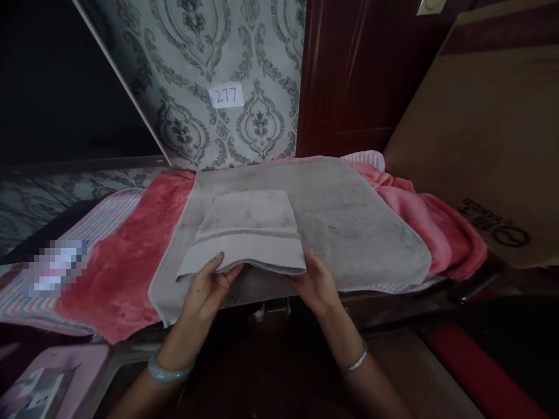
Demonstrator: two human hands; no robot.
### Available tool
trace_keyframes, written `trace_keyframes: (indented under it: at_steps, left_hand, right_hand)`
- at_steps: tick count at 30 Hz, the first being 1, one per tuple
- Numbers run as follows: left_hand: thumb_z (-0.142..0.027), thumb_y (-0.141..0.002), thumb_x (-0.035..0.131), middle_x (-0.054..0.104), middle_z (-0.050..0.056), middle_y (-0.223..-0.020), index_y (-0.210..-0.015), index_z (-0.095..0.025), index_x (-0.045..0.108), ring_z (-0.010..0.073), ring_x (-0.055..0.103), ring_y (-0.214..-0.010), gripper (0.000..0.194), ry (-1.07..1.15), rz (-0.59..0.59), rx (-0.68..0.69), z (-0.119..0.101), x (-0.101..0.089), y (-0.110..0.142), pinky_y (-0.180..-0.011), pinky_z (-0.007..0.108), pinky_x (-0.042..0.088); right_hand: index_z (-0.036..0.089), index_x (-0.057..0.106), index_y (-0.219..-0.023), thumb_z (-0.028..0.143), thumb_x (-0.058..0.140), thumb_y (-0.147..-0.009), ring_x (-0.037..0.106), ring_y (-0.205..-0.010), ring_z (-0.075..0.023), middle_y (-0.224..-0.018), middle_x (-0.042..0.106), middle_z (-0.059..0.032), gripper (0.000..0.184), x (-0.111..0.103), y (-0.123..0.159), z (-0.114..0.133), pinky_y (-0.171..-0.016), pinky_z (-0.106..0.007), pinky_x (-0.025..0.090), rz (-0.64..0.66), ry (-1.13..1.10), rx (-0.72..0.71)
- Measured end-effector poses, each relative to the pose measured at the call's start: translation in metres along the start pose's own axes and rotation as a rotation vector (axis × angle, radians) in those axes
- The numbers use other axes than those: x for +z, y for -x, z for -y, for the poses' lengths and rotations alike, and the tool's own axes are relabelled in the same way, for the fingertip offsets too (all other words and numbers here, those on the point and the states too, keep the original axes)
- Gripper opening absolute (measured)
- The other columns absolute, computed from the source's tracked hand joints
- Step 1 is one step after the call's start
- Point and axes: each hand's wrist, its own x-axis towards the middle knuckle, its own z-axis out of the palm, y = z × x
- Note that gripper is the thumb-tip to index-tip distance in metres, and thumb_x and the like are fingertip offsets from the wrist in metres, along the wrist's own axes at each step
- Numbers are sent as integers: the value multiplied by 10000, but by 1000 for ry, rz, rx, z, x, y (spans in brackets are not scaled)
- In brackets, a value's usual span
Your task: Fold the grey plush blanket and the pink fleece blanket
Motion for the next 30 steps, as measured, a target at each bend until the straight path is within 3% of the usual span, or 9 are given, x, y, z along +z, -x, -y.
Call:
trace_keyframes:
  at_steps: [4,8,13,17,21,25,27,30]
  left_hand:
    - [42,-806,652,776,55,-1119,-1342,-242,592,194,764,-811,609,-72,-59,-99,7,-20,6,-882,430,649]
    - [14,-829,609,791,73,-1016,-1327,-222,597,248,769,-825,552,-57,-91,-191,1,-52,4,-813,462,657]
    - [-88,-875,540,795,70,-1012,-1290,-209,629,223,765,-843,442,40,-91,-84,-40,-89,-11,-746,359,642]
    - [-178,-864,570,783,133,-1044,-1204,-134,669,245,757,-813,357,-122,98,-265,-78,-104,-41,-694,346,623]
    - [-229,-824,651,770,154,-1015,-1111,-119,676,260,752,-800,309,-323,239,-331,-105,-95,-84,-692,362,617]
    - [-194,-782,696,754,93,-868,-1039,-145,671,227,721,-673,262,-522,246,-261,-111,-68,-125,-594,331,593]
    - [-198,-764,727,762,91,-924,-1052,-158,682,229,740,-771,295,-601,231,-187,-106,-56,-141,-697,340,613]
    - [-239,-717,800,760,107,-1124,-1158,-178,700,263,704,-1111,456,-746,156,52,-93,-47,-157,-1021,383,542]
  right_hand:
    - [250,717,-991,407,775,-781,691,-1135,-311,-1029,789,-42,268,-10,-14,-10,-962,-512,578,61,-116,120]
    - [220,706,-930,403,807,-728,700,-1113,-325,-970,789,-67,291,-15,-26,-10,-983,-478,569,89,-77,207]
    - [204,720,-1024,408,748,-758,711,-1089,-313,-973,791,-68,337,-16,-44,8,-1010,-454,547,135,-17,200]
    - [186,719,-1078,341,664,-801,734,-1027,-302,-962,794,-63,321,-13,-70,17,-991,-461,553,177,0,196]
    - [162,703,-1131,321,631,-832,756,-944,-290,-952,796,-75,346,-4,-94,23,-953,-453,573,228,-6,264]
    - [139,675,-1199,318,569,-879,764,-901,-282,-967,794,-90,381,7,-108,25,-925,-454,589,187,-66,281]
    - [126,661,-1223,310,539,-906,766,-884,-275,-968,794,-96,387,10,-114,24,-912,-452,596,159,-83,304]
    - [102,653,-1225,295,541,-924,767,-829,-263,-941,793,-105,374,10,-122,22,-882,-437,607,117,-57,359]
